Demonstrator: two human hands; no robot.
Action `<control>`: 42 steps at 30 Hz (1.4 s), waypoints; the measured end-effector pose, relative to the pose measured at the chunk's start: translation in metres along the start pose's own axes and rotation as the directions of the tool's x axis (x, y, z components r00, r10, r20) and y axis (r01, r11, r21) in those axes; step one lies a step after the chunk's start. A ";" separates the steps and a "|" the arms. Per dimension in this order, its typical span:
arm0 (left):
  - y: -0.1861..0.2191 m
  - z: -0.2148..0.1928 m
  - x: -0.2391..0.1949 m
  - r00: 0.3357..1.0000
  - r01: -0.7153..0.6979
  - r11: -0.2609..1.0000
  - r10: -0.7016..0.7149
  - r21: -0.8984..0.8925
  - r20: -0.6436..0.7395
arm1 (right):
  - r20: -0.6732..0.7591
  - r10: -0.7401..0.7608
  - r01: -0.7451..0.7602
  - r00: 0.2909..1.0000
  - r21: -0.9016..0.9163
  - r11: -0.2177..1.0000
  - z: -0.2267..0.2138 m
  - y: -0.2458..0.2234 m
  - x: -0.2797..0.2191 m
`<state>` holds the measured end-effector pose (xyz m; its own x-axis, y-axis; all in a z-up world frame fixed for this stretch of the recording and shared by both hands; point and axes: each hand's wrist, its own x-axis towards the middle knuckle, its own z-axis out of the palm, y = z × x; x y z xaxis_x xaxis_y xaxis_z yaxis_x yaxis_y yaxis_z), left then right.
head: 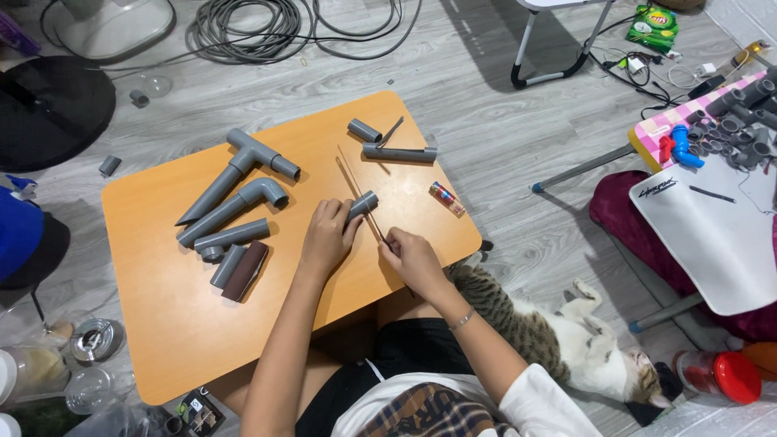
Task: The person uses a knife to cut a small gray plastic pipe segment on a low wooden table. They hold the pipe steady with one hand while sawing through it with the other. Several other pipe pieces and sandpaper are visible on the table.
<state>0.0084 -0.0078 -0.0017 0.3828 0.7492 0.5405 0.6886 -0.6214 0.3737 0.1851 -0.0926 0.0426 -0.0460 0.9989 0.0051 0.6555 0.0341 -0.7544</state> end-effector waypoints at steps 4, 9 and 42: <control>0.000 0.000 -0.002 0.999 -0.036 0.999 0.036 0.021 0.003 | -0.049 -0.034 0.035 0.998 0.024 0.999 0.012 0.007 0.027; -0.001 0.000 -0.001 0.996 0.083 0.995 -0.081 0.054 -0.030 | -0.021 -0.021 0.020 1.000 -0.024 1.000 0.010 -0.003 0.024; 0.001 -0.008 0.002 0.984 0.160 0.987 -0.160 0.006 0.082 | 0.006 0.057 -0.057 0.998 0.026 0.998 -0.002 0.002 0.000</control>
<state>0.0049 -0.0085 0.0054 0.3170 0.8552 0.4100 0.7448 -0.4921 0.4506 0.1880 -0.0925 0.0431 -0.0130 0.9990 -0.0416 0.6371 -0.0238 -0.7704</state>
